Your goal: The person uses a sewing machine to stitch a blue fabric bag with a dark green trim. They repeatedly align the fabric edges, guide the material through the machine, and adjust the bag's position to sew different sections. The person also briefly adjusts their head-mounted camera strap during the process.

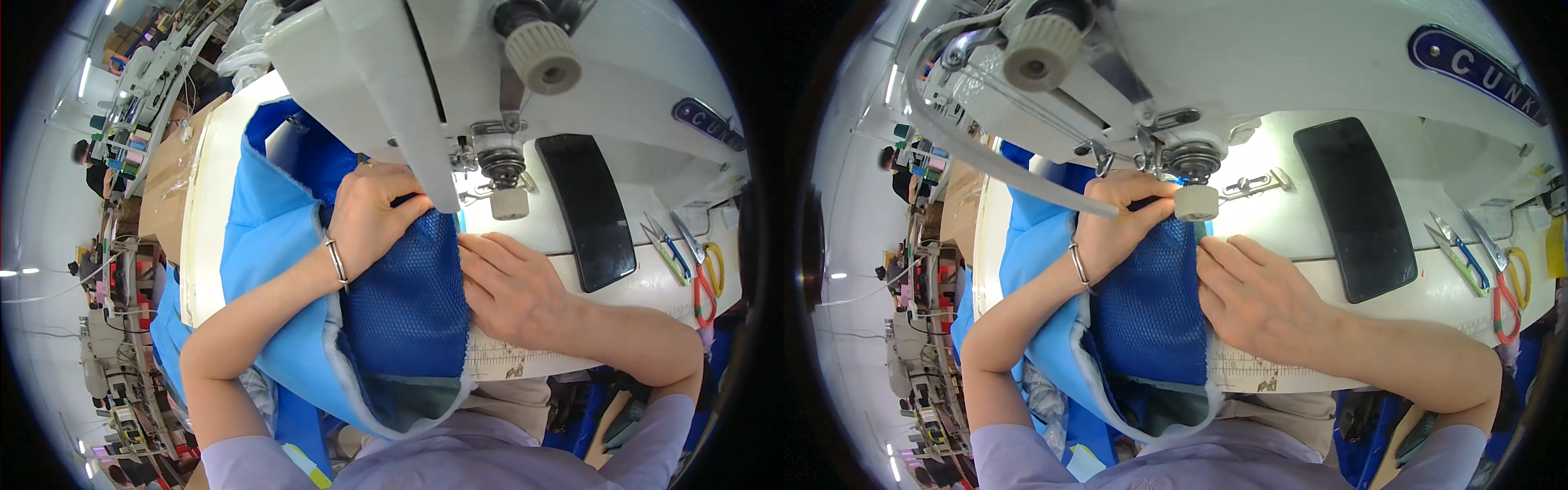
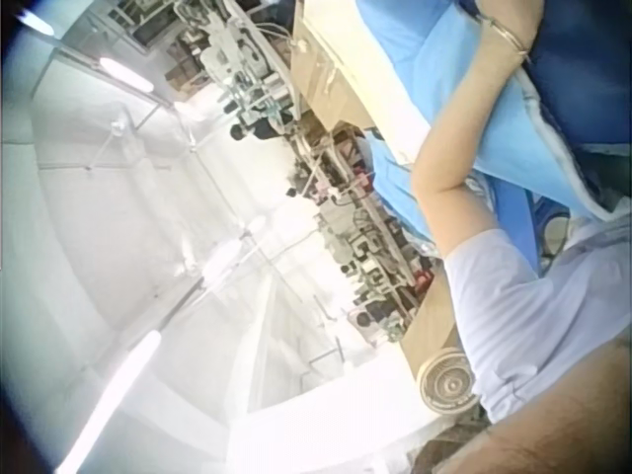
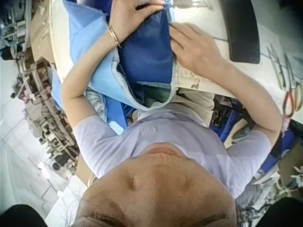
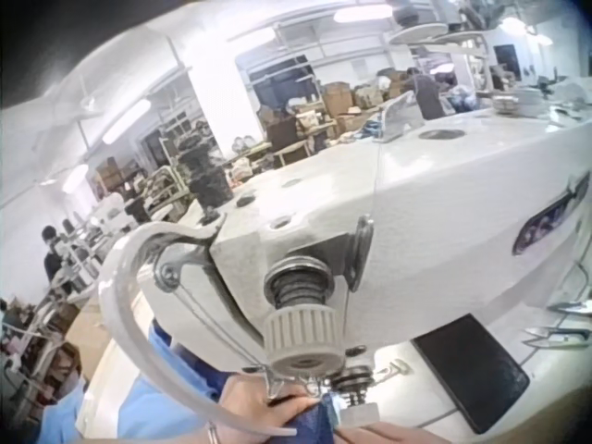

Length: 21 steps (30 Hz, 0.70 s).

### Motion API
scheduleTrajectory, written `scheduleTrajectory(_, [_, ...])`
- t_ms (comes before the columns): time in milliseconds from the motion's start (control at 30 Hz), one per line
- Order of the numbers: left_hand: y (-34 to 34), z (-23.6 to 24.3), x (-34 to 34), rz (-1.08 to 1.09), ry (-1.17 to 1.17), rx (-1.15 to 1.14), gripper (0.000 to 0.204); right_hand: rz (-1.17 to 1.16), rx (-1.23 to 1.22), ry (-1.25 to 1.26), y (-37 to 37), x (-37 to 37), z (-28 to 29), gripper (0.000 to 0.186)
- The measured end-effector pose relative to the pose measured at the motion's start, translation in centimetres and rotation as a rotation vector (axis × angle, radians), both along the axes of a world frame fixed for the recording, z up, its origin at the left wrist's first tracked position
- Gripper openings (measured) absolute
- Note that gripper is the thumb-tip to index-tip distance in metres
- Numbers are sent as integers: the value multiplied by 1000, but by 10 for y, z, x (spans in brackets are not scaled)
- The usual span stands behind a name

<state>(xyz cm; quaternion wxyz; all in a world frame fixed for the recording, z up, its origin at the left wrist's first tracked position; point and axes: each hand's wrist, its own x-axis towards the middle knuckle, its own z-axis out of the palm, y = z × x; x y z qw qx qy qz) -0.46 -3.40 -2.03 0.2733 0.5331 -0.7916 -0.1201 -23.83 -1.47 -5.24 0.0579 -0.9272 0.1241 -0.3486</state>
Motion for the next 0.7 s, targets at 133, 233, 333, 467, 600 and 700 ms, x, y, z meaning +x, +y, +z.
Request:
scheduleTrajectory(133, [2,-5,-4,-36,-47,-104,20,-5,9,-12,0,0,-2,26])
scheduleTrajectory(233, [5,-6,-4,-52,-106,-168,21,-5,27,-11,1,0,1,28])
scheduleTrajectory(333, [4,-12,-4,-51,-88,-195,18,-46,81,-2,-1,-3,4,32])
scheduleTrajectory(467, [7,-12,-1,-69,-164,-269,15,-211,101,-64,-8,-3,16,36])
scheduleTrajectory(600, [9,-5,-4,-185,-344,-402,26,-81,-14,-32,-11,-1,7,35])
scheduleTrajectory(700, [9,-8,-3,-206,-292,-399,31,-59,17,-17,-11,1,0,35])
